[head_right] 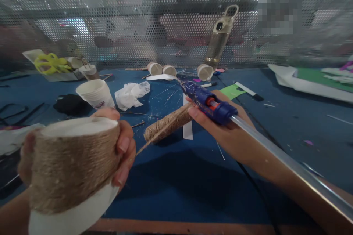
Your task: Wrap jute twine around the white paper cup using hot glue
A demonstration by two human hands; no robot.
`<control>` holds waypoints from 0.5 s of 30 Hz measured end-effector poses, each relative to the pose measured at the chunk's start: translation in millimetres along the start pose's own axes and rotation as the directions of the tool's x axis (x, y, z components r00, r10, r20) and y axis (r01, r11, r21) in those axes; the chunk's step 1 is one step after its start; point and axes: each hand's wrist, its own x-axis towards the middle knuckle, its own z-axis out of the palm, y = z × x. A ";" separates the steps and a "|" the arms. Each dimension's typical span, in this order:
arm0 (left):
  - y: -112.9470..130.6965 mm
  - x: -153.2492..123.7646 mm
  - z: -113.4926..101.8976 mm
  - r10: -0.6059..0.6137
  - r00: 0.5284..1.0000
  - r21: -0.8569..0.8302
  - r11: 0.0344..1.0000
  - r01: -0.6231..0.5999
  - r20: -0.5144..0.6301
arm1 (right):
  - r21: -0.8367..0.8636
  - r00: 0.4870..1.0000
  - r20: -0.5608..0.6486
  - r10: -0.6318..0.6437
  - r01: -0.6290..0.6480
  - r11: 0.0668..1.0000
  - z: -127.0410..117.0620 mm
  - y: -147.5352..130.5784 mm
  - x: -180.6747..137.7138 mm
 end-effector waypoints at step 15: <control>1.8 11.3 -2.5 0.034 0.956 0.137 0.991 0.006 -0.290 | 0.067 0.965 -0.194 -0.177 0.193 0.979 -8.5 0.1 5.6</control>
